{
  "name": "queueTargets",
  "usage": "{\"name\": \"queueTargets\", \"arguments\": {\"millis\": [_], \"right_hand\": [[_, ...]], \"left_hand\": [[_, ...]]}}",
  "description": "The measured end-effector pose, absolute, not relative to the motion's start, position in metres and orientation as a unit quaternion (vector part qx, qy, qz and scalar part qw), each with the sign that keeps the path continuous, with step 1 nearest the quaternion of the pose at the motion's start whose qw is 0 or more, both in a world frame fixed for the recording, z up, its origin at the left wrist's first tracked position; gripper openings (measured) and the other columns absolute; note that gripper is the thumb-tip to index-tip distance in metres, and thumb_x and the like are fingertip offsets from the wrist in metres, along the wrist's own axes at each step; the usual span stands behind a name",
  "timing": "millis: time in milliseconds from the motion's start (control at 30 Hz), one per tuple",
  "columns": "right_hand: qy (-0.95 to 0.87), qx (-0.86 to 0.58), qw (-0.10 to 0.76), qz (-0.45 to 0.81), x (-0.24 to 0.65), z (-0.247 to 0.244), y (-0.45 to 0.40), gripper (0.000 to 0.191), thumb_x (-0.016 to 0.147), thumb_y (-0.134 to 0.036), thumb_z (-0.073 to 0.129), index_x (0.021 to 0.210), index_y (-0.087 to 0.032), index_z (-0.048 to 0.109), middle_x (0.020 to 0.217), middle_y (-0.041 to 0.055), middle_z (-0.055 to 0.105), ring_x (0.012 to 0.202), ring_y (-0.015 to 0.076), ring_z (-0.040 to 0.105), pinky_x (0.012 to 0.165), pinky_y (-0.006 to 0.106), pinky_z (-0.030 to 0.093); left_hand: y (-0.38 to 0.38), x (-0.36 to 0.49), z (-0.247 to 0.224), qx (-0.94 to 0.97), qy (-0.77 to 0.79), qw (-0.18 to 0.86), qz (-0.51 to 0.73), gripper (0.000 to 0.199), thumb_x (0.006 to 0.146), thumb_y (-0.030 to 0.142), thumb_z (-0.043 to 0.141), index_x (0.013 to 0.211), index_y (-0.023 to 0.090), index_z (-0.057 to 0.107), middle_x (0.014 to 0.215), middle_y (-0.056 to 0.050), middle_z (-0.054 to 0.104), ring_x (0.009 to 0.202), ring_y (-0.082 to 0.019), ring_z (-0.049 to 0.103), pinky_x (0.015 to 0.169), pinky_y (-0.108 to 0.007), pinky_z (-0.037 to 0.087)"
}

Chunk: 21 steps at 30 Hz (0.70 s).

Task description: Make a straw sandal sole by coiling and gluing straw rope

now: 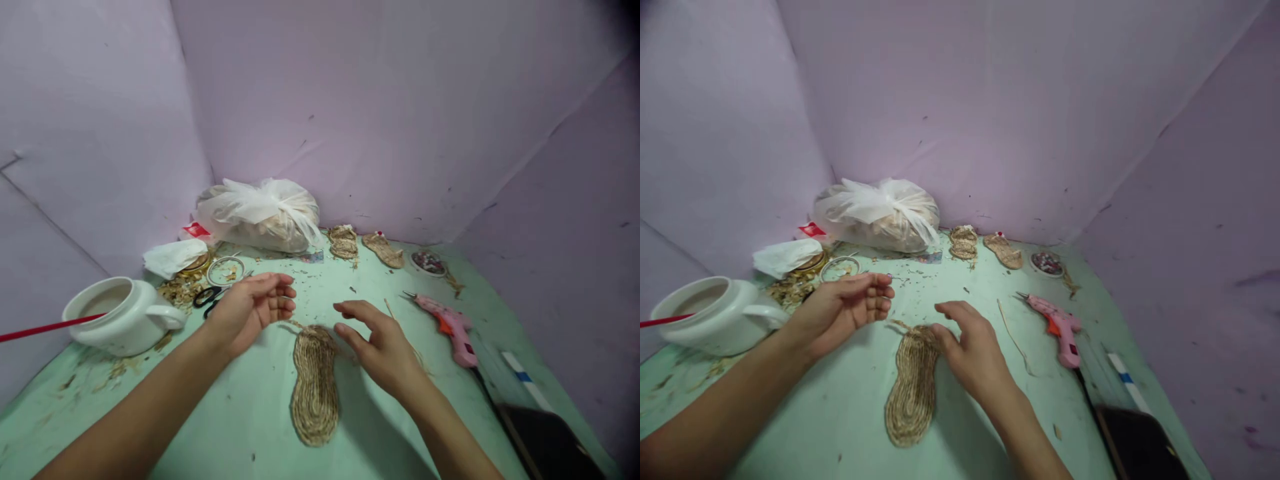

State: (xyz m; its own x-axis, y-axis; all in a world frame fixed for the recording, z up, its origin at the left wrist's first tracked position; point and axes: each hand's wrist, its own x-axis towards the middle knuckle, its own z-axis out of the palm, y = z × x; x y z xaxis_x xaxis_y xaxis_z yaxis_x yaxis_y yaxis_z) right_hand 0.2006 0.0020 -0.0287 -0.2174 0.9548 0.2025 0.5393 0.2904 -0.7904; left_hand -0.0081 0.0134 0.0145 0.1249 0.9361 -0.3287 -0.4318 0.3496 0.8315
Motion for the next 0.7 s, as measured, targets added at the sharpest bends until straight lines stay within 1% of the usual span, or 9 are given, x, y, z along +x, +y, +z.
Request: {"name": "queueTargets", "arguments": {"millis": [100,200,267,367,467,600,633,700], "right_hand": [[-0.716,-0.448,0.402,0.353,0.188,-0.024,-0.008,0.027,0.077,-0.023,0.058,0.104,-0.021,0.06,0.102,0.0063,0.065,0.083,0.0164,0.061,0.077,0.033,0.049],[-0.705,-0.395,0.433,0.4,0.177,-0.025,-0.016,0.034,0.075,-0.019,0.061,0.108,-0.021,0.058,0.101,0.0054,0.064,0.076,0.0136,0.062,0.072,0.029,0.051],[-0.698,-0.394,0.446,0.398,0.173,-0.027,-0.018,0.028,0.075,-0.018,0.061,0.102,-0.02,0.061,0.095,0.005,0.066,0.073,0.0137,0.062,0.069,0.028,0.051],[-0.689,-0.439,0.448,0.362,0.172,-0.03,-0.019,0.013,0.077,-0.017,0.058,0.087,-0.019,0.066,0.081,0.0037,0.069,0.069,0.0145,0.063,0.063,0.026,0.05],[-0.736,-0.464,0.396,0.294,0.175,-0.029,-0.02,0.014,0.079,-0.016,0.052,0.079,-0.018,0.066,0.07,0.0032,0.068,0.061,0.0138,0.061,0.057,0.024,0.045],[-0.81,-0.488,0.273,0.175,0.179,-0.024,-0.022,0.016,0.077,-0.013,0.047,0.07,-0.015,0.06,0.061,0.0038,0.059,0.052,0.0132,0.052,0.051,0.024,0.036],[-0.822,-0.484,0.248,0.169,0.18,-0.022,-0.022,0.015,0.076,-0.012,0.046,0.067,-0.015,0.058,0.059,0.0031,0.057,0.051,0.0126,0.05,0.05,0.024,0.033],[-0.84,-0.453,0.222,0.2,0.18,-0.018,-0.021,0.015,0.075,-0.011,0.045,0.064,-0.016,0.054,0.057,0.0007,0.052,0.051,0.0112,0.046,0.05,0.023,0.031]], "left_hand": [[0.003,0.004,0.013,0.295,0.41,0.725,0.468,0.014,0.083,0.014,0.043,0.085,0.009,0.056,0.076,-0.008,0.06,0.062,-0.015,0.061,0.06,-0.028,0.05],[-0.003,0.01,0.011,0.31,0.39,0.738,0.454,0.013,0.083,0.015,0.043,0.091,0.011,0.053,0.082,-0.008,0.06,0.065,-0.017,0.062,0.062,-0.03,0.05],[-0.006,0.013,0.012,0.317,0.386,0.74,0.451,0.013,0.084,0.016,0.044,0.093,0.012,0.052,0.086,-0.008,0.059,0.068,-0.018,0.062,0.065,-0.031,0.05],[-0.009,0.015,0.014,0.342,0.391,0.727,0.448,0.012,0.083,0.018,0.046,0.093,0.013,0.051,0.089,-0.007,0.057,0.072,-0.017,0.063,0.071,-0.033,0.049],[-0.013,0.016,0.015,0.384,0.413,0.715,0.414,0.016,0.081,0.023,0.053,0.094,0.014,0.05,0.092,-0.006,0.055,0.076,-0.017,0.063,0.073,-0.031,0.048],[-0.016,0.017,0.014,0.421,0.431,0.701,0.381,0.03,0.073,0.028,0.063,0.096,0.014,0.05,0.096,-0.005,0.053,0.079,-0.015,0.062,0.073,-0.029,0.049],[-0.016,0.017,0.013,0.424,0.435,0.698,0.378,0.032,0.071,0.028,0.064,0.096,0.014,0.05,0.096,-0.005,0.053,0.076,-0.014,0.062,0.071,-0.029,0.05],[-0.015,0.017,0.013,0.429,0.442,0.699,0.363,0.035,0.068,0.028,0.066,0.095,0.014,0.05,0.092,-0.004,0.054,0.069,-0.013,0.061,0.064,-0.027,0.051]]}}
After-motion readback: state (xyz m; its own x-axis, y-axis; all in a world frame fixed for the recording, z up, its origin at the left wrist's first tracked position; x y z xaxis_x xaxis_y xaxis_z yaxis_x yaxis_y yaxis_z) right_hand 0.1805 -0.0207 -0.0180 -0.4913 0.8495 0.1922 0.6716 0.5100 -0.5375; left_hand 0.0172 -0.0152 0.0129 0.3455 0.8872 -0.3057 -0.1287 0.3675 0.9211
